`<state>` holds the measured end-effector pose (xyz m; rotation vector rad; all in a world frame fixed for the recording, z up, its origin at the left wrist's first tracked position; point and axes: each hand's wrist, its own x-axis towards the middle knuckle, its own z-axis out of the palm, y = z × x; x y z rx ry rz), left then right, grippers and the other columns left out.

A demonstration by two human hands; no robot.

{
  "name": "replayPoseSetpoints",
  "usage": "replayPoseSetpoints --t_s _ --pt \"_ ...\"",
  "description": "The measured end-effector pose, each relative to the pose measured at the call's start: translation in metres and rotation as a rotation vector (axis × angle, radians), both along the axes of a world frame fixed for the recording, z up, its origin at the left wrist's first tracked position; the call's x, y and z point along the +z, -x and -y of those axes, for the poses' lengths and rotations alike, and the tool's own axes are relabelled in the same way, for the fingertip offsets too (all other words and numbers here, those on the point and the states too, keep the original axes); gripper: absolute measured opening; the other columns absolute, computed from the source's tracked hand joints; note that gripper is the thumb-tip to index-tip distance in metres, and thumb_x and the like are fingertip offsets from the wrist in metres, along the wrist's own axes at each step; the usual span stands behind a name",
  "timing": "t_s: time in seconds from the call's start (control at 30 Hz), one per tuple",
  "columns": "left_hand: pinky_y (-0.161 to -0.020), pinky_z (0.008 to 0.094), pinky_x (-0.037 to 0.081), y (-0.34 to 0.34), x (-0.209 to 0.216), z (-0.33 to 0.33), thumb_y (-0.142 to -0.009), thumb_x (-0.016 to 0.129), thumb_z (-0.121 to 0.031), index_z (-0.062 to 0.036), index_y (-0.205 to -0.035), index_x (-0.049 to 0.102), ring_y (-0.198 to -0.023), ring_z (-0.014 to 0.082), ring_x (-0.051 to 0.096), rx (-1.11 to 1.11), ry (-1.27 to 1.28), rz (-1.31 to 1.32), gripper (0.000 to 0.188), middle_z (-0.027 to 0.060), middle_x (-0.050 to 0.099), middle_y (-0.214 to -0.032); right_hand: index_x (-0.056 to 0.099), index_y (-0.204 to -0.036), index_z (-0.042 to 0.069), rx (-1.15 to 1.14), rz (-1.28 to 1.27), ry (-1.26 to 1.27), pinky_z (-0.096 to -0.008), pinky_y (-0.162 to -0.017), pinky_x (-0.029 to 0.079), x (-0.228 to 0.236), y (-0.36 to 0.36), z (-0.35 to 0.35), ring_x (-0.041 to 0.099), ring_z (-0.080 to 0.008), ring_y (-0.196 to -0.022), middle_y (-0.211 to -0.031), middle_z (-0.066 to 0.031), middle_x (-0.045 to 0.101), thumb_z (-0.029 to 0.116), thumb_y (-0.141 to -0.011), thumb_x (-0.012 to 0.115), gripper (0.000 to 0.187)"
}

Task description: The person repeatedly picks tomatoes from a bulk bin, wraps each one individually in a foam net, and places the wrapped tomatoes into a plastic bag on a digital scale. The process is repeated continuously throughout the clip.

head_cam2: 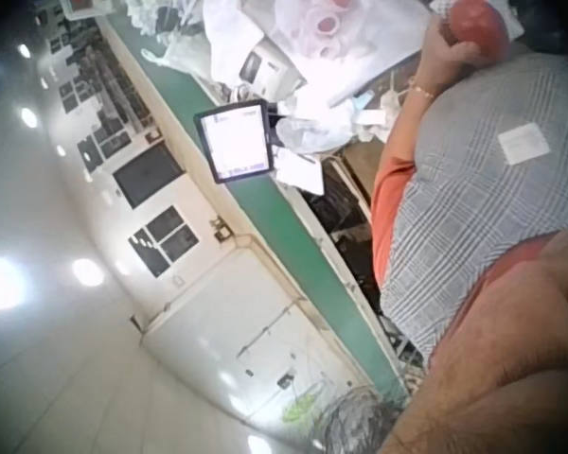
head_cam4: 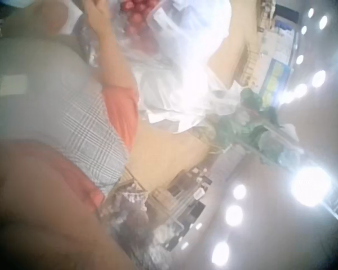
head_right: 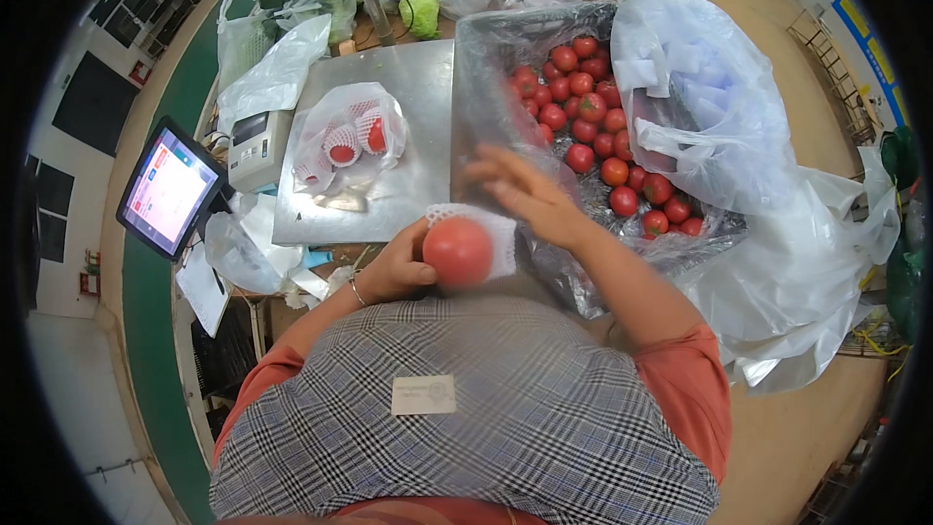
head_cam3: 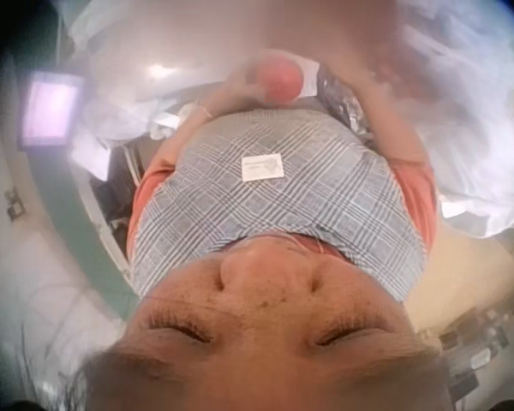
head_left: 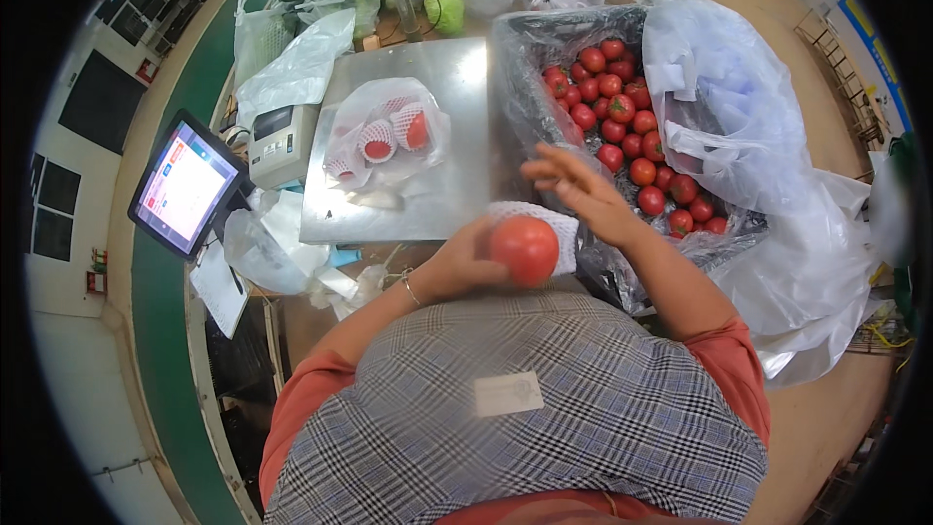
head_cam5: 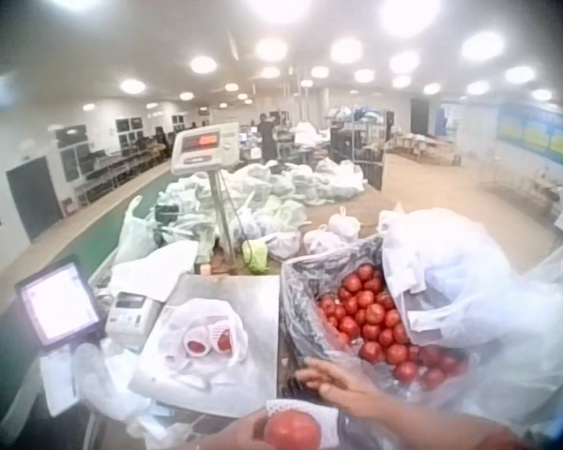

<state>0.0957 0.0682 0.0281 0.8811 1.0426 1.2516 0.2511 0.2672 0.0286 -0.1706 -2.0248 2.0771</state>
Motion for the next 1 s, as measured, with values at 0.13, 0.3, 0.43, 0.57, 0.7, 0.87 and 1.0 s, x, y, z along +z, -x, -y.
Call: replayPoseSetpoints --t_s 0.13,0.3,0.43,0.57,0.7,0.87,1.0 --pt "-0.106 0.0347 0.038 0.007 0.005 0.011 -0.063 0.087 -0.044 0.0012 -0.141 0.035 -0.123 0.0192 0.05 -0.123 -0.048 0.023 0.105 0.0096 0.05 -0.135 0.027 -0.149 0.009 0.197 0.091 0.584 -0.0342 -0.099 0.043 0.004 0.0 0.041 0.055 -0.0216 -0.114 -0.127 -0.0129 0.055 0.019 -0.091 0.065 0.07" --pt "-0.105 0.035 0.04 0.02 0.003 0.023 -0.061 0.089 -0.032 -0.002 -0.143 0.034 -0.124 0.02 0.049 -0.078 -0.088 0.044 0.102 0.0101 0.049 -0.135 0.035 -0.144 0.007 0.167 -0.084 0.579 -0.0296 -0.087 0.048 -0.004 0.013 0.045 0.058 -0.0146 -0.099 -0.101 -0.0051 0.055 0.006 -0.085 0.069 0.069" --pt "-0.097 0.0339 0.047 0.039 0.002 0.04 -0.066 0.081 -0.014 -0.0035 -0.137 0.037 -0.115 0.0206 0.054 0.34 -0.063 -0.09 0.084 0.0089 0.052 -0.126 0.054 -0.128 0.005 -0.054 -0.034 -0.013 -0.0255 -0.084 0.048 0.025 0.025 0.068 0.057 -0.0113 -0.095 -0.1 -0.0026 0.058 0.006 -0.083 0.069 0.047" --pt "-0.089 0.0318 0.05 0.076 -0.019 0.037 -0.071 0.07 -0.002 -0.0031 -0.13 0.04 -0.103 0.019 0.058 0.681 -0.179 -0.421 0.067 0.01 0.053 -0.117 0.051 -0.127 0.003 -0.281 -0.034 -0.276 -0.0251 -0.076 0.047 0.005 0.085 0.055 0.053 -0.0102 -0.089 -0.102 -0.0024 0.055 0.004 -0.083 0.068 0.047" --pt "-0.081 0.031 0.052 0.15 -0.042 0.0 -0.071 0.069 -0.004 -0.0051 -0.127 0.039 -0.099 0.0188 0.058 0.85 -0.058 -0.354 0.063 0.0114 0.054 -0.11 0.053 -0.125 -0.002 -0.665 0.164 -0.158 -0.0313 -0.082 0.05 -0.065 0.174 0.024 0.061 -0.0167 -0.097 -0.111 -0.0126 0.064 0.022 -0.081 0.074 0.055" --pt "-0.073 0.0288 0.052 0.204 -0.059 -0.034 -0.07 0.067 -0.003 -0.0071 -0.127 0.036 -0.096 0.0194 0.058 0.77 0.025 -0.679 0.065 0.0125 0.054 -0.108 0.057 -0.117 -0.003 -0.369 0.275 0.075 -0.0327 -0.083 0.05 -0.061 0.204 0.038 0.062 -0.0201 -0.096 -0.102 -0.0136 0.066 0.01 -0.082 0.068 0.039" --pt "-0.079 0.0295 0.05 0.23 -0.052 -0.039 -0.067 0.068 -0.001 -0.0085 -0.126 0.037 -0.092 0.0181 0.057 0.783 -0.055 -0.558 0.068 0.011 0.052 -0.108 0.061 -0.109 -0.002 -0.478 0.011 0.339 -0.0327 -0.08 0.049 -0.061 0.207 0.044 0.062 -0.0197 -0.091 -0.097 -0.0114 0.066 0.006 -0.078 0.07 0.033"
